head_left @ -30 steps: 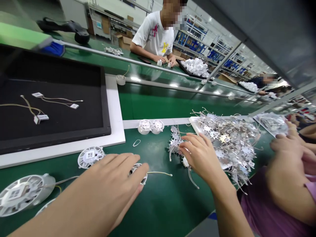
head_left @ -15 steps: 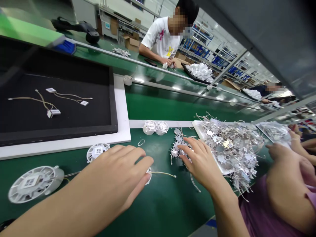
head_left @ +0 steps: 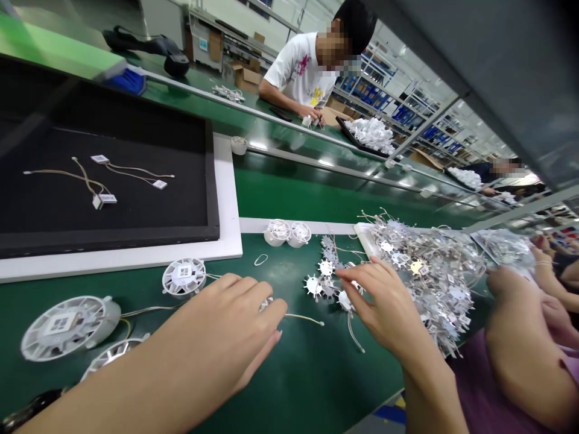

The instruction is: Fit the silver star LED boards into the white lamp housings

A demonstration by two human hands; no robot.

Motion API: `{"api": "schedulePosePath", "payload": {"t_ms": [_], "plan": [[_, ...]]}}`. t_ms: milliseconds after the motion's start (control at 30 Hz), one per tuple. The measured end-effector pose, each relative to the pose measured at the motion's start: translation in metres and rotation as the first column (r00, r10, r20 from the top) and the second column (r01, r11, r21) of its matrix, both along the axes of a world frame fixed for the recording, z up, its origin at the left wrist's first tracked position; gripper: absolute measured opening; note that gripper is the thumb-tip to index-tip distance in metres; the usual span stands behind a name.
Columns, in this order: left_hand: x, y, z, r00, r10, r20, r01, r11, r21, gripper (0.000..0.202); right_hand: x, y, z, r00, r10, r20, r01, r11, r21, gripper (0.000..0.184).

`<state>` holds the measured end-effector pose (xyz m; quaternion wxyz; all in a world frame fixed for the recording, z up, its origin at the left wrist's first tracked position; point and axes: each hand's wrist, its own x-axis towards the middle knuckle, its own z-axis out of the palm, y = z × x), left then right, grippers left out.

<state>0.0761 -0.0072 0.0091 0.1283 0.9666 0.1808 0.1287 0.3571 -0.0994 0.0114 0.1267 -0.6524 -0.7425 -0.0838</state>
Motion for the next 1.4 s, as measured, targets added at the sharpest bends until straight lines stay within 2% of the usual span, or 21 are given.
{"api": "schedulePosePath", "payload": {"t_ms": [100, 200, 300, 367, 433, 533, 700, 767, 833, 900, 933, 967, 1000, 1067, 1100, 1133, 1200, 1300, 1400], "plan": [[0.000, 0.000, 0.001, 1.000, -0.011, -0.023, 0.011, 1.000, 0.003, 0.016, 0.001, 0.000, 0.003, 0.997, -0.054, -0.054, 0.050, 0.997, -0.067, 0.027], [-0.001, -0.001, 0.002, 1.000, -0.008, -0.016, 0.008, 1.000, 0.002, 0.020, 0.001, -0.002, 0.001, 0.982, -0.160, -0.097, 0.138, 0.969, -0.205, 0.029], [0.000, -0.004, 0.004, 0.998, -0.008, -0.060, 0.008, 1.000, -0.005, 0.019, 0.000, -0.004, -0.002, 0.953, -0.263, -0.151, 0.220, 0.941, -0.256, 0.031], [0.002, -0.004, 0.005, 0.991, -0.017, -0.129, 0.015, 1.000, -0.016, 0.014, 0.000, -0.005, -0.002, 0.920, -0.312, -0.237, 0.226, 0.917, -0.328, 0.032], [0.002, -0.004, 0.006, 0.985, -0.020, -0.171, 0.017, 1.000, -0.021, 0.012, -0.002, -0.006, 0.002, 0.866, -0.336, -0.370, 0.176, 0.898, -0.403, 0.034], [0.002, -0.002, 0.005, 0.993, -0.012, -0.120, 0.011, 1.000, -0.004, 0.012, -0.006, -0.006, 0.013, 0.758, -0.320, -0.568, 0.093, 0.915, -0.392, 0.033], [0.004, -0.003, 0.002, 1.000, -0.011, -0.007, 0.011, 1.000, 0.007, 0.016, -0.021, -0.006, 0.029, 0.569, -0.191, -0.800, 0.093, 0.981, -0.168, 0.021], [0.007, -0.004, 0.001, 0.998, 0.026, 0.059, -0.027, 0.999, 0.023, 0.029, -0.033, -0.004, 0.030, 0.441, -0.122, -0.889, 0.077, 0.992, -0.098, 0.017], [0.009, -0.005, 0.002, 0.986, 0.082, 0.143, -0.084, 0.996, 0.010, 0.054, -0.048, -0.001, 0.029, 0.274, -0.065, -0.960, 0.010, 0.998, -0.064, 0.015], [0.009, -0.003, 0.005, 0.974, 0.125, 0.189, -0.104, 0.988, -0.115, 0.071, -0.063, 0.005, 0.029, 0.112, -0.053, -0.992, -0.087, 0.994, -0.063, 0.014], [0.009, -0.002, 0.008, 0.972, 0.143, 0.187, -0.099, 0.969, -0.228, 0.070, -0.070, 0.008, 0.029, 0.051, -0.062, -0.997, -0.132, 0.989, -0.068, 0.015], [0.007, 0.000, 0.011, 0.973, 0.156, 0.171, -0.084, 0.927, -0.364, 0.062, -0.076, 0.011, 0.029, 0.002, -0.071, -0.998, -0.164, 0.984, -0.070, 0.015], [0.006, 0.002, 0.015, 0.975, 0.162, 0.153, -0.063, 0.859, -0.507, 0.049, -0.080, 0.015, 0.030, -0.037, -0.075, -0.996, -0.180, 0.981, -0.068, 0.015], [0.001, 0.007, 0.023, 0.978, 0.168, 0.125, -0.023, 0.680, -0.733, 0.020, -0.084, 0.021, 0.030, -0.092, -0.077, -0.993, -0.186, 0.981, -0.059, 0.013], [-0.001, 0.009, 0.027, 0.979, 0.170, 0.112, -0.011, 0.592, -0.806, 0.013, -0.084, 0.023, 0.030, -0.111, -0.075, -0.991, -0.178, 0.983, -0.054, 0.011], [-0.003, 0.012, 0.031, 0.979, 0.176, 0.101, -0.004, 0.515, -0.857, 0.012, -0.082, 0.025, 0.028, -0.124, -0.073, -0.990, -0.169, 0.984, -0.051, 0.009], [-0.006, 0.017, 0.036, 0.978, 0.196, 0.073, -0.013, 0.405, -0.914, 0.019, -0.075, 0.025, 0.023, -0.134, -0.066, -0.989, -0.158, 0.986, -0.044, 0.008], [-0.007, 0.022, 0.039, 0.968, 0.246, 0.046, -0.027, 0.284, -0.958, 0.022, -0.062, 0.019, 0.011, -0.082, -0.067, -0.994, -0.200, 0.979, -0.050, 0.017], [-0.007, 0.025, 0.040, 0.958, 0.276, 0.082, 0.052, 0.115, -0.992, 0.017, -0.050, 0.013, 0.002, 0.095, -0.024, -0.995, -0.298, 0.953, -0.052, 0.034]]}}
